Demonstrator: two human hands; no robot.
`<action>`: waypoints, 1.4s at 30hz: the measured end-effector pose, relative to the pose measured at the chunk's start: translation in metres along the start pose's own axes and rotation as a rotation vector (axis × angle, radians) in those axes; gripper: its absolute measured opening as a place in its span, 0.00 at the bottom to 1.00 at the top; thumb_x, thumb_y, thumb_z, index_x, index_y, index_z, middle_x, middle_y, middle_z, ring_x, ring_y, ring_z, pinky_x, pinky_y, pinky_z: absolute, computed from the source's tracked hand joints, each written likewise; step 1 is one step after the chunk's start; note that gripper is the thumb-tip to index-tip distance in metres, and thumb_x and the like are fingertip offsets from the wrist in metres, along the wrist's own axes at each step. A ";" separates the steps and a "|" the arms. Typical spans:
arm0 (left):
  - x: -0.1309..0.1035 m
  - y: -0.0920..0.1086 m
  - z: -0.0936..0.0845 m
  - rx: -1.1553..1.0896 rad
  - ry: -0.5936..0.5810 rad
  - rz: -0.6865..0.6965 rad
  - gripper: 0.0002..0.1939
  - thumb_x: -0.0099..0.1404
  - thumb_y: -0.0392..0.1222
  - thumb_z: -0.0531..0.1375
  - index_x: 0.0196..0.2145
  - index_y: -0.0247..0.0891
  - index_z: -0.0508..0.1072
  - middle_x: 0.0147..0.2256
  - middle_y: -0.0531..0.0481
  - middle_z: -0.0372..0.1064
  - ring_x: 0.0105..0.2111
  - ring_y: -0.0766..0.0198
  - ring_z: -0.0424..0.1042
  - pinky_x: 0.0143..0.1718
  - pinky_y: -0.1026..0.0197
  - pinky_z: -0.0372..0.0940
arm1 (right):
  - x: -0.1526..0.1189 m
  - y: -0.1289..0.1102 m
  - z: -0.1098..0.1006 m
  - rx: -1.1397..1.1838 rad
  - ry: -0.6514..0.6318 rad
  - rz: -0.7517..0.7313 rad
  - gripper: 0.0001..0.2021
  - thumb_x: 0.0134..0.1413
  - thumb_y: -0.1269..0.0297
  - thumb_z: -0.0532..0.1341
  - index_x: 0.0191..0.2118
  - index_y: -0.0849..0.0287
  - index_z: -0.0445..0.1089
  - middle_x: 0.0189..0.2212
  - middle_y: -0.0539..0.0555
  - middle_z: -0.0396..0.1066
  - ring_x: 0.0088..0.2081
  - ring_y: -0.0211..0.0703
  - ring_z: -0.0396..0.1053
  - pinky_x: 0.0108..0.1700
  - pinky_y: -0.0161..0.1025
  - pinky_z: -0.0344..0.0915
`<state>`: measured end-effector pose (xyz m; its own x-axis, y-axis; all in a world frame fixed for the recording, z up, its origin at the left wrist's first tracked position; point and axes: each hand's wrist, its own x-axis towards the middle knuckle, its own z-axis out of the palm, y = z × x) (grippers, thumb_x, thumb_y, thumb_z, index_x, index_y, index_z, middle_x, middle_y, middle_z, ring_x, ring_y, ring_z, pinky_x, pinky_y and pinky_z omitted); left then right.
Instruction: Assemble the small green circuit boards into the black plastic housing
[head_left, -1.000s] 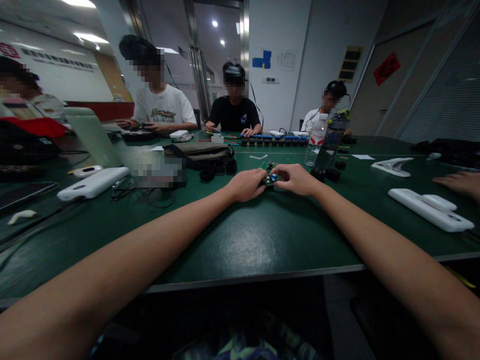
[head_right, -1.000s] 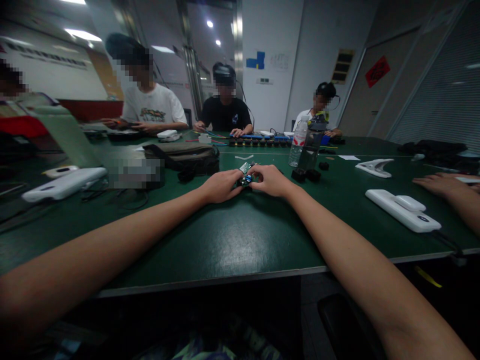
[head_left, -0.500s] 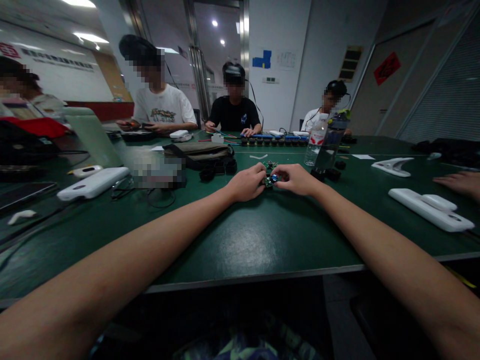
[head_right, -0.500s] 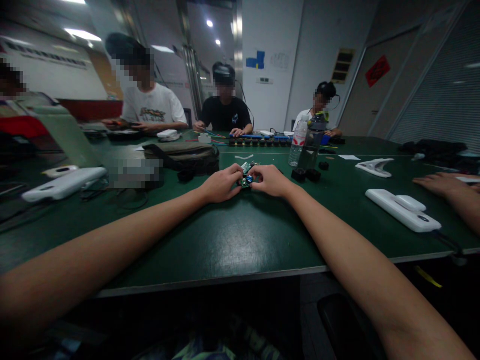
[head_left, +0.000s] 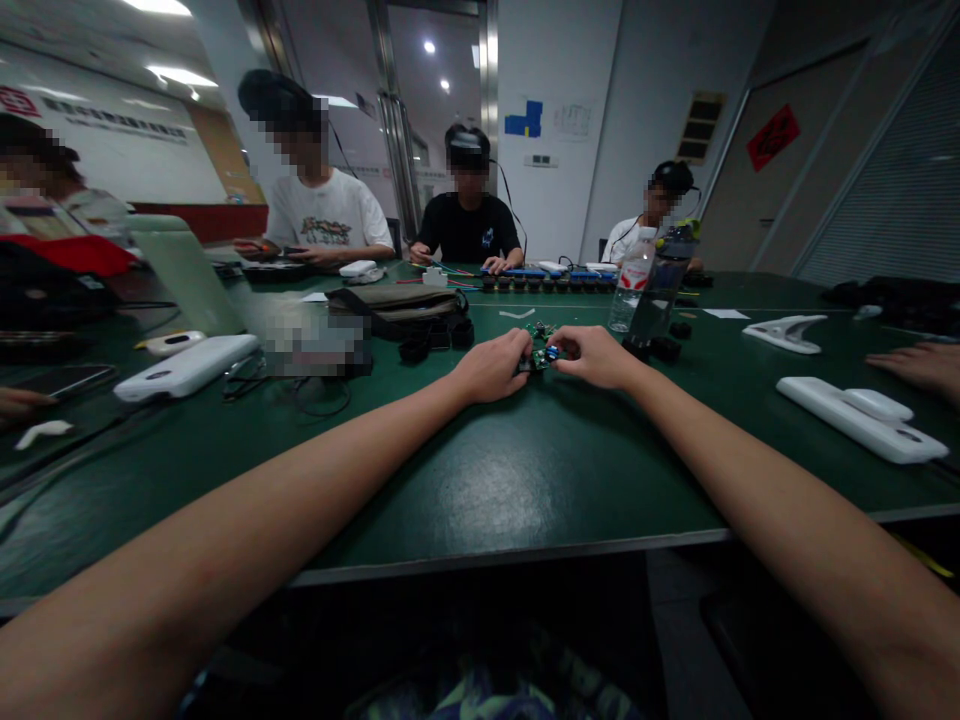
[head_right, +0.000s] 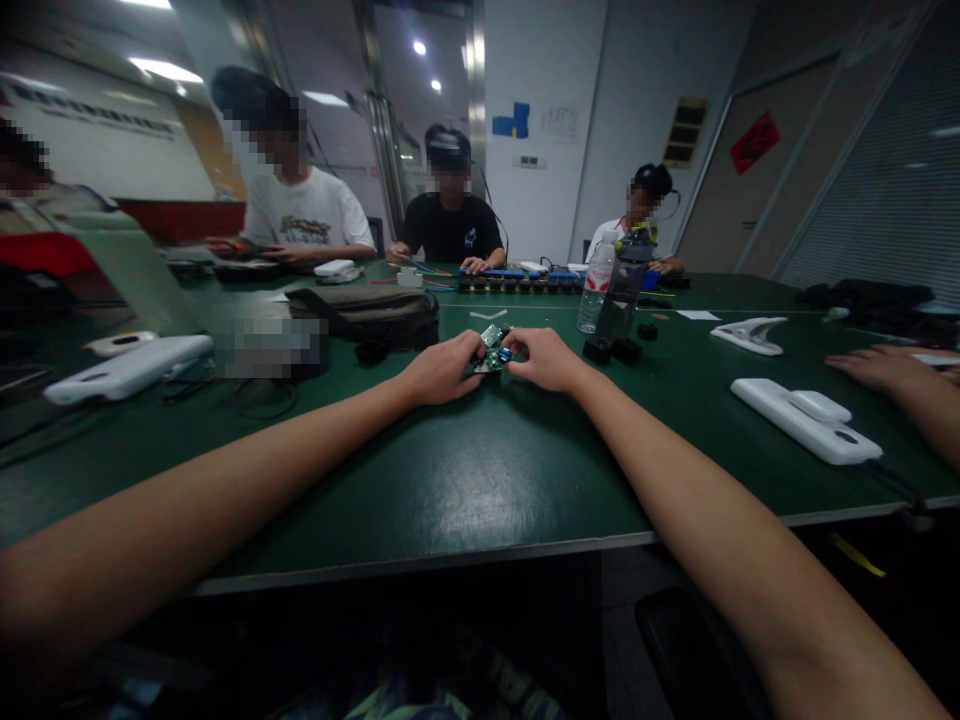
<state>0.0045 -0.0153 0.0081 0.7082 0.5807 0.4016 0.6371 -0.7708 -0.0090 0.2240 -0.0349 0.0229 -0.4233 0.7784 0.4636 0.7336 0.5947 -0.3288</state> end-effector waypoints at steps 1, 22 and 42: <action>0.000 -0.001 0.001 -0.010 0.005 0.001 0.15 0.63 0.39 0.57 0.48 0.39 0.63 0.46 0.43 0.68 0.45 0.54 0.72 0.46 0.54 0.69 | 0.000 0.000 0.000 -0.005 0.001 0.013 0.10 0.46 0.70 0.65 0.38 0.61 0.75 0.30 0.51 0.73 0.30 0.38 0.66 0.36 0.35 0.59; 0.001 0.000 0.001 0.042 -0.055 0.028 0.19 0.66 0.41 0.56 0.53 0.36 0.66 0.49 0.41 0.68 0.50 0.52 0.72 0.50 0.54 0.69 | -0.002 -0.002 -0.002 0.016 -0.065 0.082 0.11 0.44 0.71 0.65 0.38 0.61 0.73 0.32 0.51 0.75 0.31 0.39 0.69 0.36 0.34 0.61; 0.002 -0.003 0.004 0.161 0.008 0.111 0.22 0.72 0.55 0.53 0.55 0.38 0.68 0.46 0.41 0.74 0.46 0.53 0.74 0.46 0.54 0.66 | -0.002 0.000 0.000 0.035 -0.091 0.019 0.15 0.45 0.72 0.67 0.42 0.60 0.76 0.31 0.49 0.75 0.29 0.37 0.68 0.35 0.34 0.61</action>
<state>0.0055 -0.0102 0.0052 0.7745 0.4923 0.3972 0.5965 -0.7774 -0.1996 0.2250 -0.0367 0.0223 -0.4573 0.8035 0.3812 0.7233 0.5854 -0.3662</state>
